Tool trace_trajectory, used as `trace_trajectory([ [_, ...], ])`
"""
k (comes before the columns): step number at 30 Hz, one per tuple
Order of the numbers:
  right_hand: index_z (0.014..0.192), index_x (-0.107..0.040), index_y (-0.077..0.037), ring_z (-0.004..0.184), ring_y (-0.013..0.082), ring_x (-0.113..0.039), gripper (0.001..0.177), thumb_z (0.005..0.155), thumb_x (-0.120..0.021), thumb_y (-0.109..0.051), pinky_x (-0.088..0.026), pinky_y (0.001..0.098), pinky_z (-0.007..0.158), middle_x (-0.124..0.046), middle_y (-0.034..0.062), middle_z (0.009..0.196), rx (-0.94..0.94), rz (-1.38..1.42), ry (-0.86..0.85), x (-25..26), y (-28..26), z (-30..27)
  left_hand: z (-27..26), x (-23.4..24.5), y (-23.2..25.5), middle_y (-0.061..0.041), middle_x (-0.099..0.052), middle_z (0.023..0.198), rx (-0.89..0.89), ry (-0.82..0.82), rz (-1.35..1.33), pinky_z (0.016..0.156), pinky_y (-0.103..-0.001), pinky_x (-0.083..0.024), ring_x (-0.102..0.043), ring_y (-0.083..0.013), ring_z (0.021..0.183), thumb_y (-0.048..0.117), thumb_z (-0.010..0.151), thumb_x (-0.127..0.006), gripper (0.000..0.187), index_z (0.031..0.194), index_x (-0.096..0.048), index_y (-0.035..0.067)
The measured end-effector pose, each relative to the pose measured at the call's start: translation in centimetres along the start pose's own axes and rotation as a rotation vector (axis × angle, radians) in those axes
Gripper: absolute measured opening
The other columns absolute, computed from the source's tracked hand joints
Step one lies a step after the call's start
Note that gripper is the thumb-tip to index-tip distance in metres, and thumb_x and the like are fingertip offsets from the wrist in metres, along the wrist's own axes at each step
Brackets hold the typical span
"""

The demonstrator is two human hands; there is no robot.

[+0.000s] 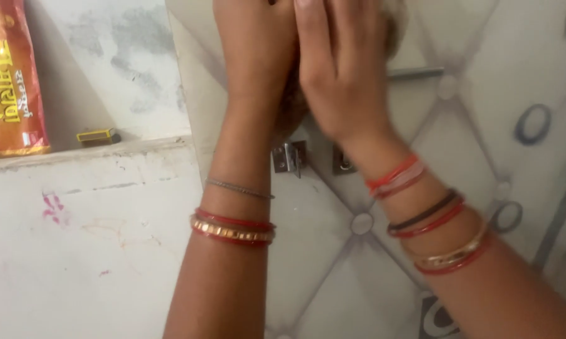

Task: The person wipes a white door with a patterned surface using a cloth. They clean around the metal latch and handle, then continue wiping the door surface and edges.

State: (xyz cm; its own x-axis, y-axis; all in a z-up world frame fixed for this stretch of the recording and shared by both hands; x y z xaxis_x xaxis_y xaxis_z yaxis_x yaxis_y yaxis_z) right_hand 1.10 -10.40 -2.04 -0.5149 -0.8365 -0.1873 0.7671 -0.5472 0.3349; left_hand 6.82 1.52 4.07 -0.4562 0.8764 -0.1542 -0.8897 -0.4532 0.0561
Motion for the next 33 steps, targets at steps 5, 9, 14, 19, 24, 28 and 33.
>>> trace_trajectory([
  [5,0.147,-0.046,-0.007,0.127,0.0281,-0.053,0.031,0.118,-0.045,-0.017,-0.044,0.0344,0.111,-0.046,0.0137,0.138,0.026,0.032,0.100,0.5,-0.1,-0.3,-0.5,1.5,2.7,-0.020,-0.072,0.092,-0.327,0.098,-0.023,0.073,-0.042,-0.053,-0.068,-0.0382,0.083,0.008,0.099,-0.061,0.011,0.100,-0.065,-0.002],
  [9,0.147,-0.051,-0.011,0.121,0.0266,-0.056,0.028,0.120,-0.058,-0.013,-0.048,0.0340,0.107,-0.049,0.0124,0.130,0.062,-0.108,0.037,1.0,-0.1,0.9,-0.7,1.4,2.9,-0.023,-0.073,0.103,-0.267,-0.076,-0.054,0.079,-0.043,-0.058,-0.072,-0.0388,0.091,0.005,0.102,-0.054,0.027,0.127,-0.058,-0.003],
  [14,0.143,-0.054,-0.011,0.118,0.0279,-0.058,0.028,0.117,-0.061,-0.010,-0.051,0.0359,0.103,-0.051,0.0133,0.128,0.071,-0.115,-0.012,1.0,-0.4,1.0,-2.0,1.5,3.4,-0.024,-0.073,0.111,-0.278,0.002,-0.005,0.085,-0.043,-0.058,-0.074,-0.0388,0.099,0.004,0.103,-0.052,0.042,0.145,-0.053,-0.001],
  [19,0.143,-0.056,-0.012,0.111,0.0303,-0.061,0.033,0.110,-0.061,-0.010,-0.054,0.0398,0.094,-0.053,0.0152,0.126,-0.016,-0.074,-0.075,0.5,-0.1,1.1,-2.2,1.8,3.3,-0.022,-0.074,0.104,-0.144,-0.001,-0.012,0.080,-0.042,-0.058,-0.075,-0.0358,0.090,0.003,0.100,-0.051,0.040,0.140,-0.057,0.002],
  [24,0.142,-0.056,-0.012,0.108,0.0320,-0.062,0.034,0.108,-0.060,-0.011,-0.055,0.0405,0.089,-0.054,0.0159,0.124,-0.026,-0.091,-0.104,0.0,0.6,0.6,-2.7,1.7,2.5,-0.023,-0.073,0.110,-0.185,0.052,0.038,0.082,-0.043,-0.058,-0.073,-0.0369,0.094,0.001,0.099,-0.052,0.039,0.137,-0.059,0.002],
  [28,0.140,-0.057,-0.013,0.105,0.0328,-0.065,0.035,0.105,-0.061,-0.013,-0.056,0.0406,0.082,-0.054,0.0165,0.123,-0.040,-0.122,-0.140,-0.6,1.1,0.1,-3.2,1.3,1.1,-0.021,-0.069,0.120,-0.203,0.057,0.092,0.088,-0.042,-0.056,-0.069,-0.0369,0.105,-0.003,0.099,-0.052,0.039,0.137,-0.058,0.000],
  [33,0.138,-0.058,-0.014,0.096,0.0313,-0.067,0.035,0.103,-0.063,-0.014,-0.057,0.0399,0.075,-0.056,0.0160,0.122,-0.075,-0.159,-0.156,-1.4,1.4,-0.8,-3.8,1.6,0.3,-0.018,-0.065,0.120,-0.173,0.024,0.085,0.085,-0.038,-0.057,-0.069,-0.0335,0.101,-0.005,0.097,-0.050,0.038,0.133,-0.060,-0.001],
])
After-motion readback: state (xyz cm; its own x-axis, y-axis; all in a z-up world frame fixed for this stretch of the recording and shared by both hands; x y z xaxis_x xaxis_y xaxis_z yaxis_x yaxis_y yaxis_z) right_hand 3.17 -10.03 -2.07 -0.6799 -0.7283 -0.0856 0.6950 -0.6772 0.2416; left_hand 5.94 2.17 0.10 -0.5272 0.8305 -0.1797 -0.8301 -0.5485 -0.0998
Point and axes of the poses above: each hand's wrist, its own z-axis towards the middle knuckle, its own x-axis out of the back of the hand, y = z × x, the point moved 6 cm from there along z, towards the middle knuckle
